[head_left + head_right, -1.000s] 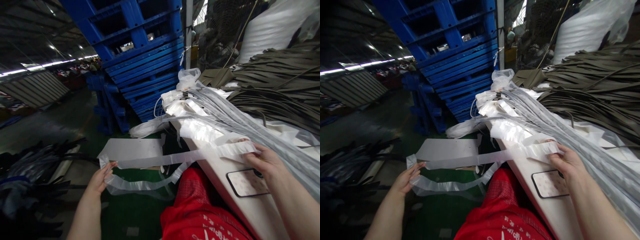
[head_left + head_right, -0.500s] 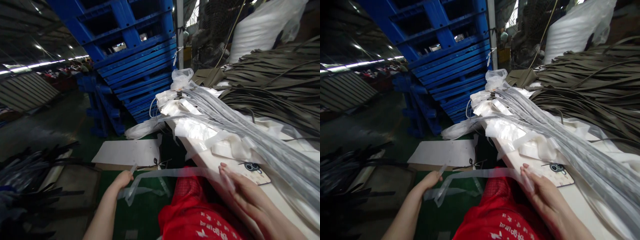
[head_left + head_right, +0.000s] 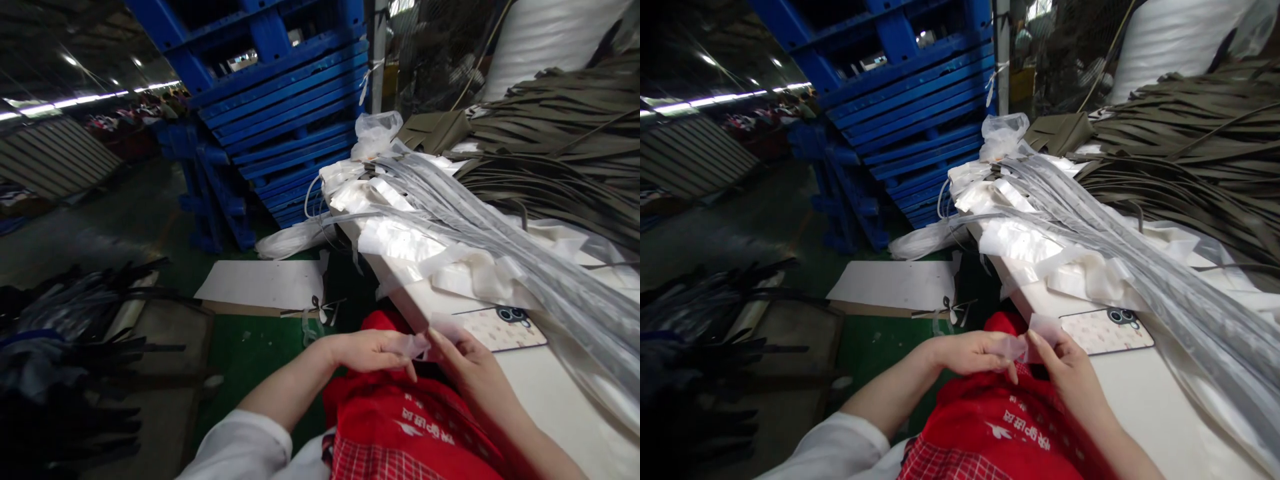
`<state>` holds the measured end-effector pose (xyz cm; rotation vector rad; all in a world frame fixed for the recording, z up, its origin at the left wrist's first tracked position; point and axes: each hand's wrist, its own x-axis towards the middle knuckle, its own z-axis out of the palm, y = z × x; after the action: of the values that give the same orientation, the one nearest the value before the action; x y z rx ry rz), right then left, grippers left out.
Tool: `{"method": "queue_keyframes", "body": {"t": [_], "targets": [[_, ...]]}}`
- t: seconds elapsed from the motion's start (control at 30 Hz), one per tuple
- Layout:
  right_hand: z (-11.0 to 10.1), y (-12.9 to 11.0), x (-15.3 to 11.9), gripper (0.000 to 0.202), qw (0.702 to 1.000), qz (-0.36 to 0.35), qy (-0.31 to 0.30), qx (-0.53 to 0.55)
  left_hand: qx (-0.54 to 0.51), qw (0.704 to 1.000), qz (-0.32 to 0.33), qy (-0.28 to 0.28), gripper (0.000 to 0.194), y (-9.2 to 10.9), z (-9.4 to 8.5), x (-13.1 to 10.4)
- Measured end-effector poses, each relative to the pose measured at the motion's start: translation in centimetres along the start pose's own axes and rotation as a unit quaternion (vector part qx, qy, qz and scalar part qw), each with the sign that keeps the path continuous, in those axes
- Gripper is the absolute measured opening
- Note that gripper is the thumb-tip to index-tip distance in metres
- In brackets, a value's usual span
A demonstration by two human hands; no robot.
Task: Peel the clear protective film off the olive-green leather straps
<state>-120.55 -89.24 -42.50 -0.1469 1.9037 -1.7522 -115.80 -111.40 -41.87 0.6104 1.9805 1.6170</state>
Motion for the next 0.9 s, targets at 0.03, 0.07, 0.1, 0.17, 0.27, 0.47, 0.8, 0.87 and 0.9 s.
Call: {"method": "queue_keyframes", "body": {"t": [0.03,0.07,0.1,0.17,0.27,0.47,0.8,0.87,0.9], "targets": [[-0.4,-0.5,-0.1,0.046,0.999,-0.007,0.029,-0.022,-0.004,1.000,-0.002,0.027,0.065,0.0,-0.6,-0.3],[-0.8,-1.0,-0.2,0.045,0.996,-0.022,0.060,-0.054,-0.013,0.997,-0.004,0.070,0.063,0.1,-1.5,-0.9],[-1.1,-1.5,-0.2,0.043,0.991,-0.041,0.086,-0.092,-0.022,0.992,-0.001,0.122,0.059,0.4,-2.5,-1.7],[-1.5,-2.4,0.0,0.039,0.978,-0.083,0.110,-0.156,-0.017,0.980,0.010,0.196,0.053,1.4,-4.3,-3.4],[-1.0,-3.2,0.3,0.035,0.973,-0.128,0.079,-0.175,0.013,0.985,0.010,0.172,0.047,3.1,-5.3,-4.3],[0.7,-2.9,0.7,0.030,0.973,-0.174,0.017,-0.150,-0.029,0.998,0.048,0.014,0.065,1.4,-0.6,0.1],[-1.5,-1.8,1.6,0.032,0.951,-0.189,0.046,-0.239,-0.098,0.994,0.049,0.028,0.064,-0.1,0.5,1.6],[-1.4,-1.6,1.6,0.034,0.951,-0.197,0.057,-0.232,-0.132,0.990,0.047,0.016,0.062,-0.1,0.9,2.3],[-1.5,-1.6,1.6,0.035,0.950,-0.201,0.065,-0.229,-0.162,0.986,0.039,0.011,0.061,-0.1,1.2,2.6]]}}
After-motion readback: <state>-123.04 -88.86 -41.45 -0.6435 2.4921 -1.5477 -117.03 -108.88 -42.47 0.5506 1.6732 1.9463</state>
